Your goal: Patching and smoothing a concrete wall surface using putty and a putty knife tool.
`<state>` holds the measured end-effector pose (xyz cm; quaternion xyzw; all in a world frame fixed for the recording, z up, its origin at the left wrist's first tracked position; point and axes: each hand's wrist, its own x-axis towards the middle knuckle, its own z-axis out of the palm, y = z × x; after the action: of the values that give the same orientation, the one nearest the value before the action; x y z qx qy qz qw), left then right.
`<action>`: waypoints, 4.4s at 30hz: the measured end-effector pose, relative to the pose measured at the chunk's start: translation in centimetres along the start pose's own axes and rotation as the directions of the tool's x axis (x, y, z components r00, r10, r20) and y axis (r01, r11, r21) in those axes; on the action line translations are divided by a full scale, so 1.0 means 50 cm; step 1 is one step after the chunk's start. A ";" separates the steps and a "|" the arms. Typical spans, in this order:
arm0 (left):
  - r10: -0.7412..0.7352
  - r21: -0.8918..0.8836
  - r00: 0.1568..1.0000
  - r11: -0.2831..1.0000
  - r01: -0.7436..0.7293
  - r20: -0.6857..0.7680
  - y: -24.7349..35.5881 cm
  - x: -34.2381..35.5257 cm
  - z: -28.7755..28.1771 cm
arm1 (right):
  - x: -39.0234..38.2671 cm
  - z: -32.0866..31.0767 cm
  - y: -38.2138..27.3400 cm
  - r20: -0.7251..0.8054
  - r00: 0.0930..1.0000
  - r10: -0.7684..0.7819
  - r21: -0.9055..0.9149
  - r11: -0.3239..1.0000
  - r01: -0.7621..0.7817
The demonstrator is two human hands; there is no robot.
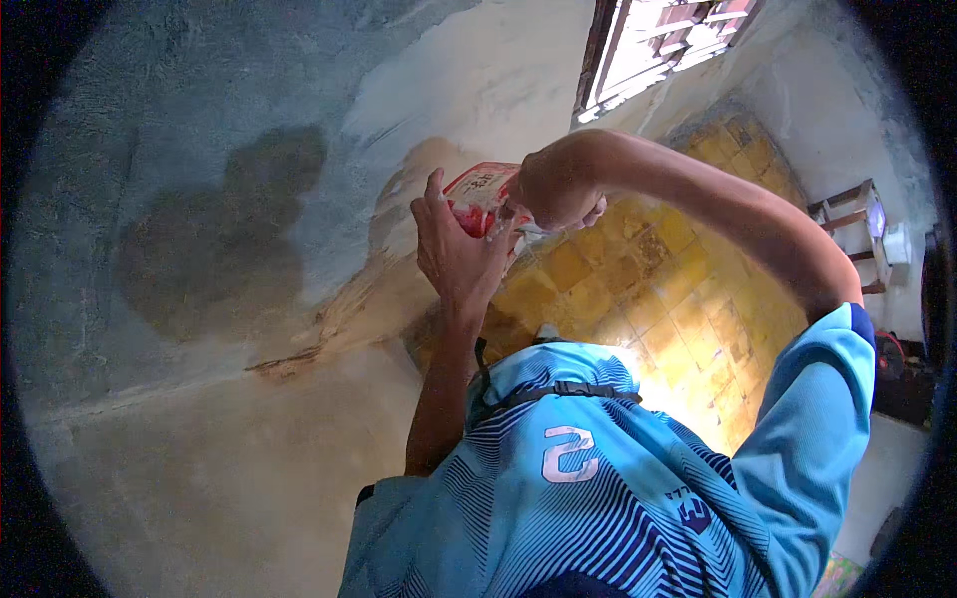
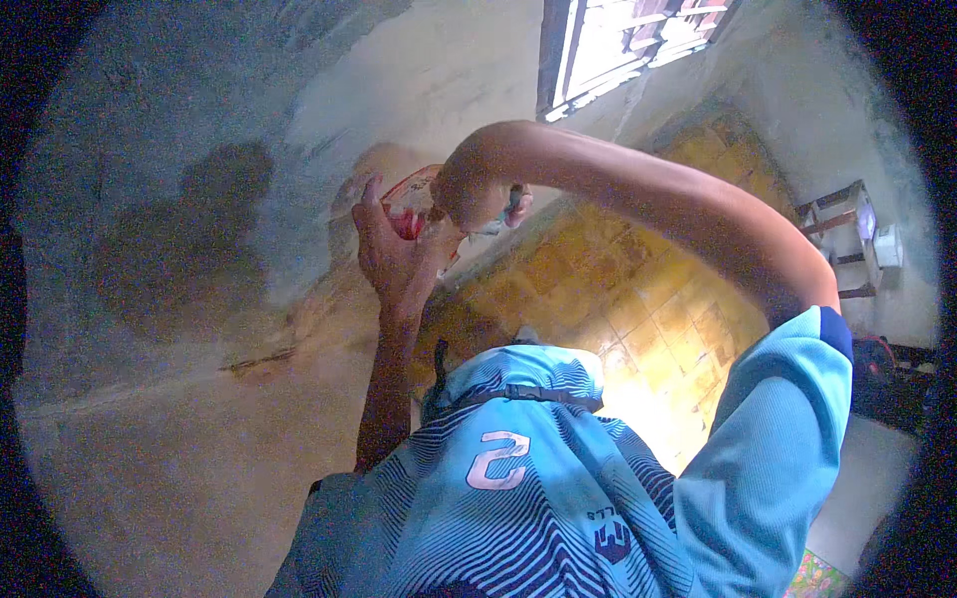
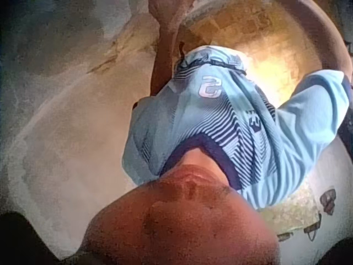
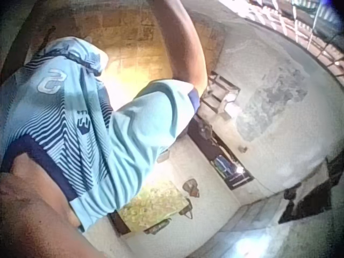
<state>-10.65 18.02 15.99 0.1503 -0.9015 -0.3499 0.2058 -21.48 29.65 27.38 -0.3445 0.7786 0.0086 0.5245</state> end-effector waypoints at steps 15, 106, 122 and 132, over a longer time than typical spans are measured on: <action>-0.205 0.109 0.969 0.976 0.191 0.138 0.006 0.000 -0.004 | 0.075 -0.043 0.069 0.187 0.945 -0.267 0.096 0.963 0.253; -0.469 -0.423 0.703 0.571 0.703 0.535 -0.535 -0.060 -0.276 | 0.165 -0.060 -0.201 -0.658 -0.413 0.630 0.155 0.650 0.744; -0.436 -0.486 0.709 0.522 0.701 0.554 -0.557 -0.073 -0.250 | 0.112 -0.063 -0.184 -0.680 -0.354 0.641 0.161 0.603 0.782; -0.491 -0.450 0.694 0.531 0.717 0.526 -0.579 -0.086 -0.264 | 0.092 0.043 -0.350 -0.895 -0.070 0.440 0.195 0.529 0.826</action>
<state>3.03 -8.27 3.63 0.3183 -0.6396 -0.6979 -0.0500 -11.14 14.69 28.73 -0.0945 0.7105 -0.6861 -0.1248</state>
